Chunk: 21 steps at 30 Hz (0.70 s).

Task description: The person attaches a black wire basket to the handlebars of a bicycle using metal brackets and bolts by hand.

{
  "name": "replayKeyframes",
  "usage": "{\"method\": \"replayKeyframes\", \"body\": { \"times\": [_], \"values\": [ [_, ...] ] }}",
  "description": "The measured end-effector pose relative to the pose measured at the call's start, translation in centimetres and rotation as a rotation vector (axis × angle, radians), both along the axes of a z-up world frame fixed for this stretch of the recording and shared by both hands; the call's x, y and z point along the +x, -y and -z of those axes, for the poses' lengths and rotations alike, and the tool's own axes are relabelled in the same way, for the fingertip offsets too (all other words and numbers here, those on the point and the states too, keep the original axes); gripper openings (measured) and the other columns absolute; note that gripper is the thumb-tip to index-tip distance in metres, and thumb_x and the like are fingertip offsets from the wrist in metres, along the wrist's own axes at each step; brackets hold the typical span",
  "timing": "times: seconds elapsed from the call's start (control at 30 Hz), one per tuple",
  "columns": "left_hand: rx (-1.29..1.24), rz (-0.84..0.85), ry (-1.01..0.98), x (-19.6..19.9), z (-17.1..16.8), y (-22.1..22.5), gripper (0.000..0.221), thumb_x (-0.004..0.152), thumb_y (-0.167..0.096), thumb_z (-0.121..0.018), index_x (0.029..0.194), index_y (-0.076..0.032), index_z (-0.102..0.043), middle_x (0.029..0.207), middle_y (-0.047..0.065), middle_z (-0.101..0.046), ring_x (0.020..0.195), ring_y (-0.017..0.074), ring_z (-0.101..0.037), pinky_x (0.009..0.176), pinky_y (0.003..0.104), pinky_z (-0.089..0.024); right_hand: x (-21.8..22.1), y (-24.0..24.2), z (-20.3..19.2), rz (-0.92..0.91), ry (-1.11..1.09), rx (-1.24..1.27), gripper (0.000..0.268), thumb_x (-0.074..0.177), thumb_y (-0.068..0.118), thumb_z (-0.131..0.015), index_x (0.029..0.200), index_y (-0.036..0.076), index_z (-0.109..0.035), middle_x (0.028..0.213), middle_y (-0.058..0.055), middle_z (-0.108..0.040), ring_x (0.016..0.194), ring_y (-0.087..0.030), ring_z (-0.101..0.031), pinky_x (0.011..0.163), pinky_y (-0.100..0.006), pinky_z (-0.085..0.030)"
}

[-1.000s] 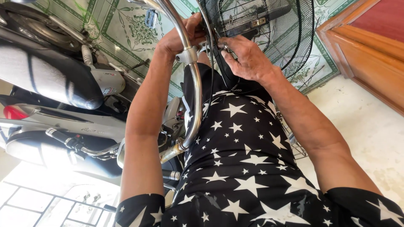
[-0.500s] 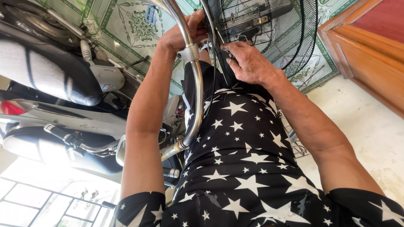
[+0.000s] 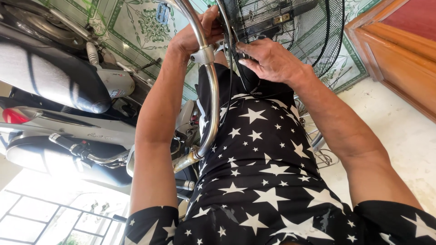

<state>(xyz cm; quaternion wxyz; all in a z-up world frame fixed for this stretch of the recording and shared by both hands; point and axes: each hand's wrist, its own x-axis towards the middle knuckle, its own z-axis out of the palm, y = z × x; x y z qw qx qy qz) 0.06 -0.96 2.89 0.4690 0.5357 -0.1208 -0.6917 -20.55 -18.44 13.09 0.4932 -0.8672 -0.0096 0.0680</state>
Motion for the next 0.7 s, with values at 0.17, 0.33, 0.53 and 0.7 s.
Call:
{"method": "replayKeyframes", "body": {
  "times": [0.17,0.33,0.53,0.7],
  "values": [
    [0.039,-0.003,0.022,0.1,-0.4,0.1,0.089,0.098,-0.071,-0.04,0.149,0.002,-0.047,0.145,0.031,-0.055,0.136,0.0396,-0.061,0.117,0.047,-0.051,1.8,1.6,1.8,-0.059,-0.051,-0.006,0.038,0.106,0.028,-0.068,0.127,-0.004,-0.07,0.069,-0.013,-0.065,0.058,-0.025,-0.061,0.052,-0.035,-0.052],
    [-0.01,-0.017,-0.064,0.2,-0.4,0.0,0.088,0.098,-0.069,-0.043,0.149,0.002,-0.047,0.147,0.031,-0.056,0.137,0.0377,-0.06,0.118,0.047,-0.049,4.5,2.9,2.9,0.083,0.074,0.128,0.041,0.118,0.039,-0.057,0.119,0.001,-0.073,0.084,-0.009,-0.068,0.07,-0.019,-0.067,0.062,-0.031,-0.057],
    [-0.066,-0.032,-0.088,0.2,-0.8,0.2,0.083,0.096,-0.066,-0.05,0.152,-0.005,-0.04,0.148,0.025,-0.054,0.137,0.0356,-0.057,0.119,0.047,-0.047,7.8,3.2,4.1,0.156,-0.128,0.115,0.049,0.118,0.044,-0.048,0.107,0.002,-0.071,0.074,-0.008,-0.068,0.066,-0.017,-0.068,0.058,-0.031,-0.057],
    [0.006,-0.052,-0.093,0.0,-0.4,0.1,0.079,0.101,-0.063,-0.046,0.15,-0.002,-0.049,0.145,0.025,-0.061,0.135,0.034,-0.062,0.119,0.045,-0.05,8.6,3.3,6.8,0.184,-0.267,0.207,0.055,0.117,0.047,-0.04,0.1,0.003,-0.069,0.068,-0.004,-0.066,0.06,-0.012,-0.067,0.054,-0.029,-0.057]
  ]
}}
